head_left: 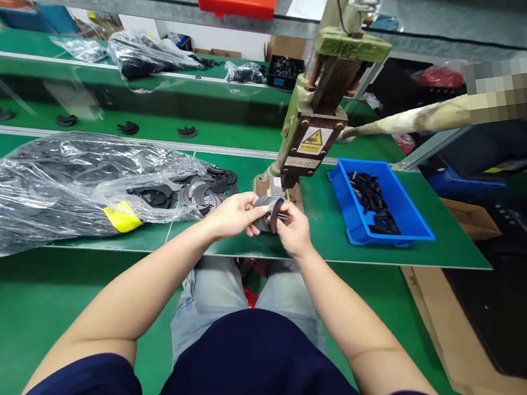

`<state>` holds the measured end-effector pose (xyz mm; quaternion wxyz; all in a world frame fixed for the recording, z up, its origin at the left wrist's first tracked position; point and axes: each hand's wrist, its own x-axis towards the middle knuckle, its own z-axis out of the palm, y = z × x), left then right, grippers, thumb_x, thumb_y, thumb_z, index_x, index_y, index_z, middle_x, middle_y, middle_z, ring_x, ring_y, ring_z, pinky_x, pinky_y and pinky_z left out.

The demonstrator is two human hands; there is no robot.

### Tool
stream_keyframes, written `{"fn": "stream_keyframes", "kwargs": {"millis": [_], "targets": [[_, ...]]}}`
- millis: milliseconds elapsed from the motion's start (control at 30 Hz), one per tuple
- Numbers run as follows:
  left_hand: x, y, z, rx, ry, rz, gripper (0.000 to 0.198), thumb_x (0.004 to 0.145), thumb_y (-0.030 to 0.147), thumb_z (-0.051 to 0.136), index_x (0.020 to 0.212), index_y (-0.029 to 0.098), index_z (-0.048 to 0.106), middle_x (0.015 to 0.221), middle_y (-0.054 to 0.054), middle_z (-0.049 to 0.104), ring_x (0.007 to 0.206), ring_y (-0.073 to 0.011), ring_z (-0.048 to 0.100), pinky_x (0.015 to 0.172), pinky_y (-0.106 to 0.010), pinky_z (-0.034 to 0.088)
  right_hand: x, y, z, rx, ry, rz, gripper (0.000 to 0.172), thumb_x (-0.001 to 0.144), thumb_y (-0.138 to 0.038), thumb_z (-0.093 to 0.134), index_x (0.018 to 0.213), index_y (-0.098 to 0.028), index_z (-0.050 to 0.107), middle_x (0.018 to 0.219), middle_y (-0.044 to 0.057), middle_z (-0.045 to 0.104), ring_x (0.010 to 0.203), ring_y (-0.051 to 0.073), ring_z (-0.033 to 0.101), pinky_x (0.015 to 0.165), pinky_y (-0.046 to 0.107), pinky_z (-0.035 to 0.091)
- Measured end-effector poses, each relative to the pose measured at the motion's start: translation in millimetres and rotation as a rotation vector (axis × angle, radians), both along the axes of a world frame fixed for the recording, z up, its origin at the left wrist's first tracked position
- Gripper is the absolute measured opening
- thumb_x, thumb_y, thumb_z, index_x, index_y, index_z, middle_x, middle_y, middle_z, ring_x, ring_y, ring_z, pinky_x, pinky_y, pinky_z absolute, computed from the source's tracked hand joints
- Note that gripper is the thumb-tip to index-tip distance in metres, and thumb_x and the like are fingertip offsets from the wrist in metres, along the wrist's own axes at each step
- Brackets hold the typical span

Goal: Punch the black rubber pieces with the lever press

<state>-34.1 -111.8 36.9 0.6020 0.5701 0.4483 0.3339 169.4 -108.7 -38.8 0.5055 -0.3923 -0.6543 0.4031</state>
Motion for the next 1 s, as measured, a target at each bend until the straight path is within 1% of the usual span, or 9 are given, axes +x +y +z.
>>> {"fn": "stream_keyframes", "kwargs": {"millis": [233, 300, 433, 533, 633, 700, 767, 833, 1000], "targets": [[-2, 0, 17.9, -0.12, -0.018, -0.015, 0.047, 0.089, 0.055, 0.085, 0.083, 0.019, 0.054, 0.056, 0.0, 0.066, 0.046, -0.0157, 0.069, 0.044, -0.02, 0.05, -13, -8, 4.3, 0.082, -0.042, -0.09, 0.029, 0.1, -0.052, 0.061, 0.101, -0.023, 0.064, 0.091, 0.003, 0.071, 0.074, 0.014, 0.064, 0.069, 0.031, 0.057], [-2, 4, 23.0, -0.139, 0.007, -0.026, 0.044, 0.091, 0.05, 0.084, 0.081, 0.019, 0.054, 0.055, 0.0, 0.064, 0.046, -0.0147, 0.068, 0.044, -0.02, 0.048, -11, -9, 9.7, 0.111, -0.092, -0.094, 0.028, 0.101, -0.051, 0.058, 0.105, -0.023, 0.064, 0.096, 0.005, 0.073, 0.079, 0.015, 0.068, 0.072, 0.032, 0.06], [-2, 10, 24.0, -0.059, 0.152, 0.009, 0.037, 0.095, 0.046, 0.079, 0.081, 0.021, 0.055, 0.06, 0.0, 0.066, 0.05, -0.0148, 0.066, 0.046, -0.022, 0.045, 2, -7, 25.0, 0.196, -0.231, -0.093, 0.029, 0.101, -0.05, 0.06, 0.111, -0.023, 0.069, 0.107, 0.008, 0.077, 0.096, 0.019, 0.073, 0.091, 0.038, 0.062], [-3, 6, 21.1, 0.089, 0.219, 0.115, 0.028, 0.095, 0.043, 0.078, 0.091, 0.021, 0.061, 0.073, -0.001, 0.068, 0.06, -0.0143, 0.065, 0.055, -0.023, 0.049, 11, -7, 32.5, 0.265, -0.315, -0.083, 0.027, 0.1, -0.048, 0.061, 0.106, -0.024, 0.071, 0.102, 0.008, 0.078, 0.096, 0.021, 0.072, 0.095, 0.04, 0.061], [-1, -2, 20.0, 0.393, 0.32, 0.271, 0.025, 0.091, 0.042, 0.08, 0.097, 0.021, 0.068, 0.091, -0.003, 0.068, 0.078, -0.0146, 0.063, 0.07, -0.024, 0.05, 13, -7, 33.1, 0.318, -0.351, -0.067, 0.024, 0.101, -0.044, 0.059, 0.103, -0.024, 0.071, 0.101, 0.009, 0.078, 0.096, 0.021, 0.072, 0.092, 0.041, 0.061], [1, -5, 18.6, 0.493, 0.381, 0.221, 0.026, 0.092, 0.044, 0.078, 0.085, 0.021, 0.07, 0.089, -0.003, 0.064, 0.08, -0.0151, 0.059, 0.072, -0.024, 0.047, 12, -8, 31.6, 0.346, -0.358, -0.056, 0.022, 0.101, -0.042, 0.058, 0.102, -0.024, 0.071, 0.098, 0.009, 0.077, 0.093, 0.021, 0.072, 0.09, 0.042, 0.061], [4, -3, 15.0, 0.429, 0.39, 0.134, 0.036, 0.095, 0.046, 0.073, 0.072, 0.02, 0.064, 0.079, -0.002, 0.059, 0.071, -0.0141, 0.053, 0.066, -0.025, 0.042, 12, -9, 30.4, 0.367, -0.357, -0.044, 0.021, 0.101, -0.041, 0.059, 0.101, -0.024, 0.071, 0.096, 0.008, 0.077, 0.091, 0.021, 0.071, 0.089, 0.041, 0.061], [6, 0, 10.1, 0.271, 0.327, 0.078, 0.044, 0.098, 0.048, 0.068, 0.066, 0.019, 0.057, 0.069, 0.0, 0.053, 0.063, -0.0126, 0.047, 0.06, -0.026, 0.037, 12, -11, 30.0, 0.38, -0.347, -0.04, 0.02, 0.101, -0.04, 0.059, 0.101, -0.025, 0.071, 0.097, 0.008, 0.078, 0.091, 0.021, 0.072, 0.089, 0.041, 0.061], [6, 4, 4.5, 0.086, 0.028, 0.094, 0.039, 0.089, 0.053, 0.08, 0.084, 0.02, 0.06, 0.076, 0.003, 0.06, 0.068, -0.0116, 0.056, 0.063, -0.022, 0.044, 15, -14, 29.5, 0.356, -0.298, -0.086, 0.02, 0.102, -0.04, 0.059, 0.105, -0.025, 0.072, 0.102, 0.008, 0.079, 0.094, 0.02, 0.074, 0.088, 0.04, 0.063]]}}
